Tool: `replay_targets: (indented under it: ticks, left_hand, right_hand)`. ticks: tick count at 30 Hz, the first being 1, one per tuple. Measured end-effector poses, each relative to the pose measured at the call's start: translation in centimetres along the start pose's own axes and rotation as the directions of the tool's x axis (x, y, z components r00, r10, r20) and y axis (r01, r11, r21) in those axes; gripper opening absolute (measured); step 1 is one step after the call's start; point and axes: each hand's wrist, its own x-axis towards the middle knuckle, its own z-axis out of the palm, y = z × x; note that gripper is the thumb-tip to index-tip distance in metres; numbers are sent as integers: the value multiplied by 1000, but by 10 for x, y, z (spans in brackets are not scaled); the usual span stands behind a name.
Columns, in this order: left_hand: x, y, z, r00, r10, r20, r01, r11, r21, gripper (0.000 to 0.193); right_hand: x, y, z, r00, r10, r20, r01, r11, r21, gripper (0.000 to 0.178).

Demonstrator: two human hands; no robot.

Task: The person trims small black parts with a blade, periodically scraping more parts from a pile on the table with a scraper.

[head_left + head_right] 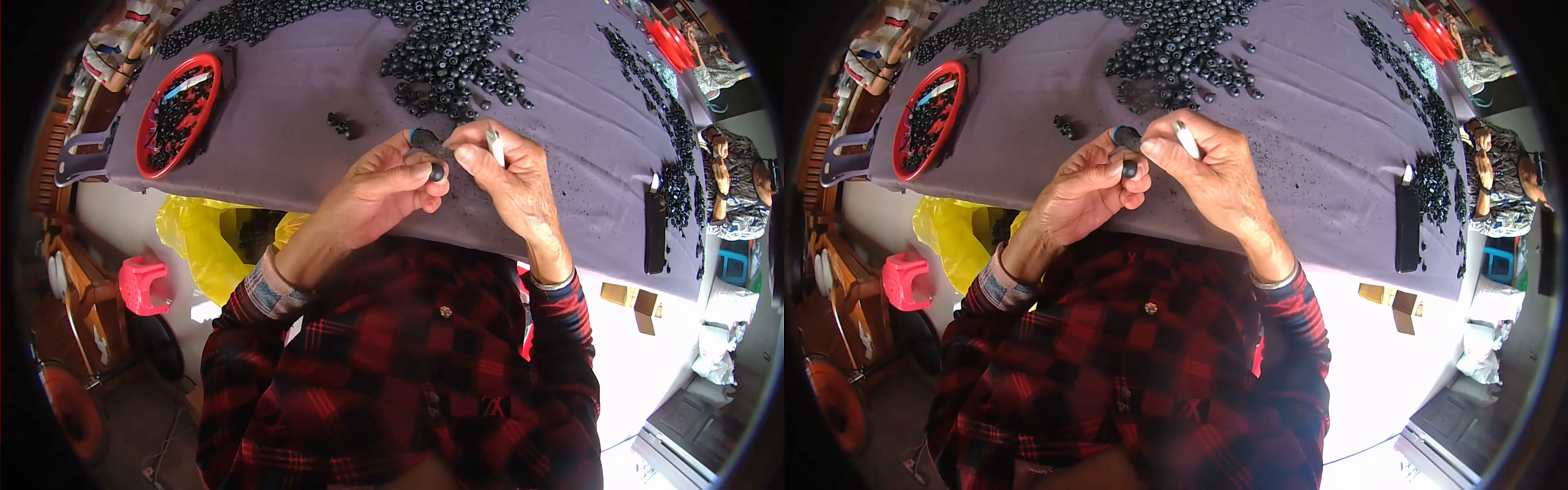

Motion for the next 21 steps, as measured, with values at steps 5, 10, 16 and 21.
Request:
replay_targets:
  ticks: [5, 10, 16, 21]
  left_hand:
    - [-1, 5, 1, 998, 40, -55, -38, 999, 35, 24]
    - [-1, 3, 1, 995, 95, -1, -95, 995, 11, 24]
    - [-2, 0, -4, 997, 79, 1, -79, 997, 7, 25]
    - [-2, 2, 0, 999, 43, -17, -42, 999, 21, 26]
  right_hand:
    - [-11, -10, 2, 997, -69, -28, 56, 943, -328, 25]
    - [-11, 0, 8, 943, -326, 71, 308, 769, -561, 20]
    - [-12, -7, 9, 952, -294, 85, 276, 710, -647, 14]
    - [-11, 3, 5, 944, -315, 96, 317, 792, -522, 16]
